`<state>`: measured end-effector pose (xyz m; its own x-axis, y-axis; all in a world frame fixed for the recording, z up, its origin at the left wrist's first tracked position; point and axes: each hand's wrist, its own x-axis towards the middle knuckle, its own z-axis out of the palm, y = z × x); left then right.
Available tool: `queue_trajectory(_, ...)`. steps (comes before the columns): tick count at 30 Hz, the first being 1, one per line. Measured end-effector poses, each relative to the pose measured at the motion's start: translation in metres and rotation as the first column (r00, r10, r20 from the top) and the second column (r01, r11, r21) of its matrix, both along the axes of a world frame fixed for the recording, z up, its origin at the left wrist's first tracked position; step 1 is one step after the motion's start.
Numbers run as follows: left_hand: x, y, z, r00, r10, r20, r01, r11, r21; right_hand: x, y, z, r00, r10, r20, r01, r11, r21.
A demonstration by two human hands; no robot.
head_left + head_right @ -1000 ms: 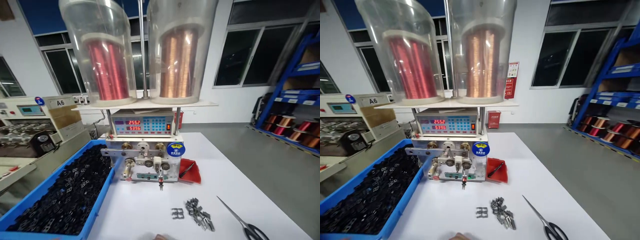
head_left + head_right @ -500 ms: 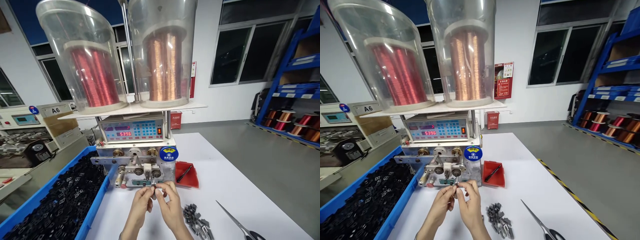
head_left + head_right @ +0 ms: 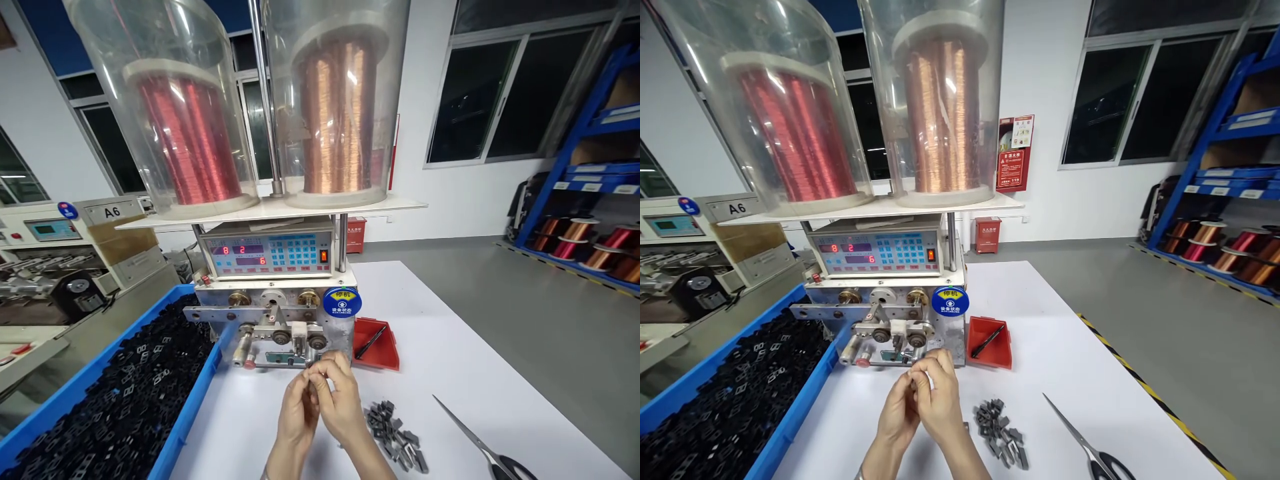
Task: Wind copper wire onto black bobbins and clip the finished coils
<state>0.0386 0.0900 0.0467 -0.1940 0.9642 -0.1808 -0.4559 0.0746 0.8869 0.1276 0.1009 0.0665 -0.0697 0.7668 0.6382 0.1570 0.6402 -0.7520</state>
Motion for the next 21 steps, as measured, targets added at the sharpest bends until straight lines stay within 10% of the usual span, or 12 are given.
queue_trajectory(4,-0.021,0.003,0.021,0.962,-0.042,-0.270,0.053,0.998,0.034,-0.008,0.010,-0.011,0.951,0.036,-0.309,-0.140,0.937,-0.322)
queue_trajectory(10,-0.041,0.007,0.036,0.811,-0.119,-0.573,0.170,0.985,0.036,-0.031,0.017,-0.029,0.742,0.039,-0.669,-0.535,0.636,-0.556)
queue_trajectory(21,-0.044,-0.034,-0.014,0.820,0.013,-0.572,0.036,0.997,0.074,-0.019,0.019,-0.050,0.957,0.125,-0.263,-0.263,0.757,-0.598)
